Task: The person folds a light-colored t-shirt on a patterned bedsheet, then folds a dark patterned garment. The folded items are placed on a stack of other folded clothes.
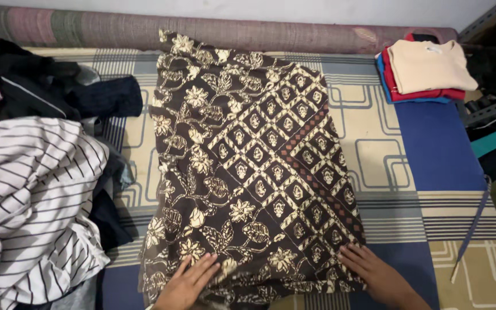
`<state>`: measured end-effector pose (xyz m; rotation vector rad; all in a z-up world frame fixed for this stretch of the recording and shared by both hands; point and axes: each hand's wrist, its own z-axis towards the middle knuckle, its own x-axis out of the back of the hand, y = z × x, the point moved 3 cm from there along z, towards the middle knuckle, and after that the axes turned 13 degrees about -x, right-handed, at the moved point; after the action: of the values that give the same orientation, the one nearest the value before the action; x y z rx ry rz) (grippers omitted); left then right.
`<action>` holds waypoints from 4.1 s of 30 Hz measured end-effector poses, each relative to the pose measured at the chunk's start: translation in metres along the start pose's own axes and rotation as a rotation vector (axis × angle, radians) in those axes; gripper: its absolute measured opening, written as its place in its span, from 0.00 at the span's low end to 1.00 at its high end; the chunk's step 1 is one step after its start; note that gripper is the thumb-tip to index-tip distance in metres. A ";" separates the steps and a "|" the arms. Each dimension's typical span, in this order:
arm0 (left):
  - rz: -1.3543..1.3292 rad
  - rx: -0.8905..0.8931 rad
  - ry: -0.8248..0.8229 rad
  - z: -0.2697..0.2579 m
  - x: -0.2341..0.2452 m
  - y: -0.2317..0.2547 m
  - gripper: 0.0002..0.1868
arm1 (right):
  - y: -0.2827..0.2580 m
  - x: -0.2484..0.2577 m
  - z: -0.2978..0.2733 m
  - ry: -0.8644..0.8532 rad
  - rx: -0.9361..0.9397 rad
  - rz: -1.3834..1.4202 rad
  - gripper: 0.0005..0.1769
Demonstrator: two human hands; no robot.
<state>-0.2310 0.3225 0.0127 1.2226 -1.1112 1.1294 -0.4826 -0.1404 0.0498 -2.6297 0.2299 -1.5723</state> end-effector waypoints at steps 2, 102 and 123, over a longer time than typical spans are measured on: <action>-0.291 0.114 0.099 -0.001 -0.007 -0.006 0.32 | 0.005 0.000 0.010 0.065 -0.041 0.050 0.44; -0.088 0.623 0.246 0.065 0.045 -0.013 0.28 | -0.235 0.089 0.203 0.521 0.104 -0.001 0.33; -0.418 1.711 0.533 -0.052 0.028 0.008 0.12 | -0.234 0.072 0.233 0.435 -0.080 0.037 0.37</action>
<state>-0.2352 0.3753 0.0398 1.9813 0.8252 1.8913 -0.2223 0.0741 0.0336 -2.2845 0.3674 -2.1453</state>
